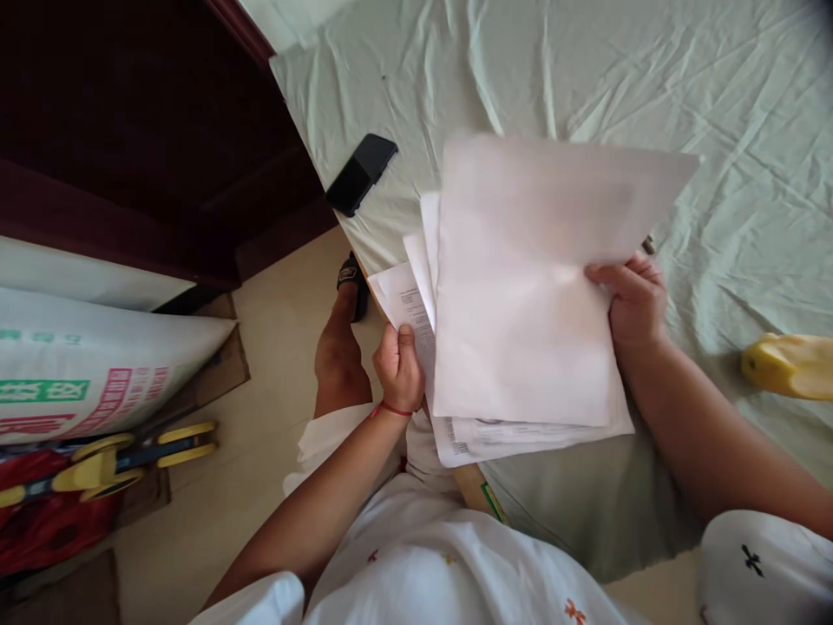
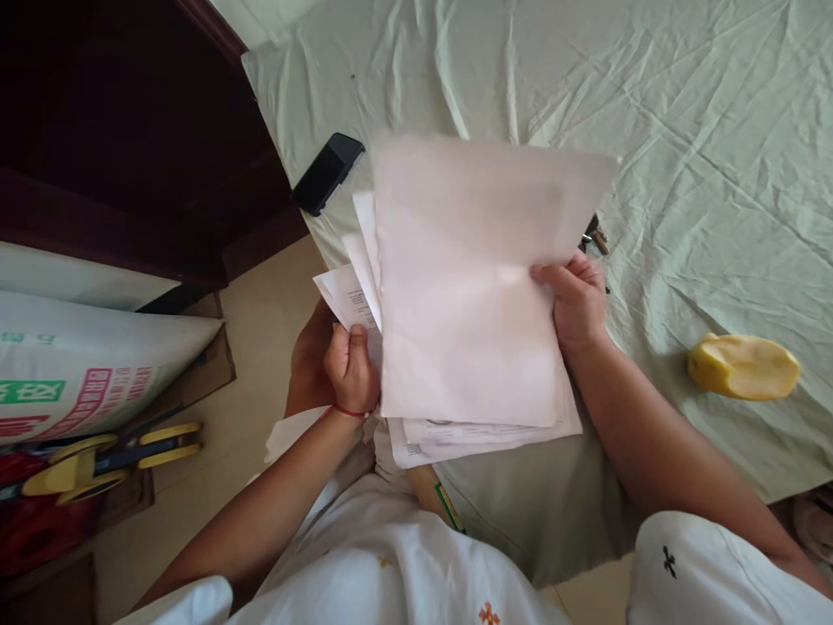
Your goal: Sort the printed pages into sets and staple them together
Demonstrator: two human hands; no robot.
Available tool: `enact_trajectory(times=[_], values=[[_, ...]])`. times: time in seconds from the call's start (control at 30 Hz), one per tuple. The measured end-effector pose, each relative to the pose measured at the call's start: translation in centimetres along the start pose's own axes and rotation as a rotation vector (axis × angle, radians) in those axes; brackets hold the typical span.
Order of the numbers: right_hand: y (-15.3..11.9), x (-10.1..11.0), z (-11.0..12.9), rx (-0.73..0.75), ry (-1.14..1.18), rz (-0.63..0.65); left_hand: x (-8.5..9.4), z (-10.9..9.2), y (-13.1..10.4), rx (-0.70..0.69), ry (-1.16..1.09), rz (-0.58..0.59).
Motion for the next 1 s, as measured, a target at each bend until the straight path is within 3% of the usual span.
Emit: enact_trajectory(times=[0.13,0.37,0.67,0.87,1.0], values=[[-0.8,-0.1,0.1,0.031,-0.049,0.119,-0.1,0.6,0.1,-0.043,0.019,-0.008],[-0.1,0.1,0.4,0.072,-0.001,0.005,-0.1,0.4,0.2,-0.069,0.022,0.040],[-1.4,-0.2,-0.5,0.002,0.016,0.173,-0.1,0.3,0.6,-0.090,0.118,-0.059],[-1.1,-0.3,-0.7,0.049,0.020,0.109,-0.2,-0.2,0.4,-0.073,0.062,-0.026],[-1.2,-0.4,-0.9,0.031,0.029,0.131,-0.1,0.0,0.3,-0.032,0.028,0.001]])
Point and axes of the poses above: each hand's wrist, its own y-axis towards the middle knuckle, its own x-axis out of the back of the hand, z = x × y, the point moved 1 cm from there along y, towards the middle knuckle, and after that the axes turned 6 degrees about x, right-handed, at the moved point
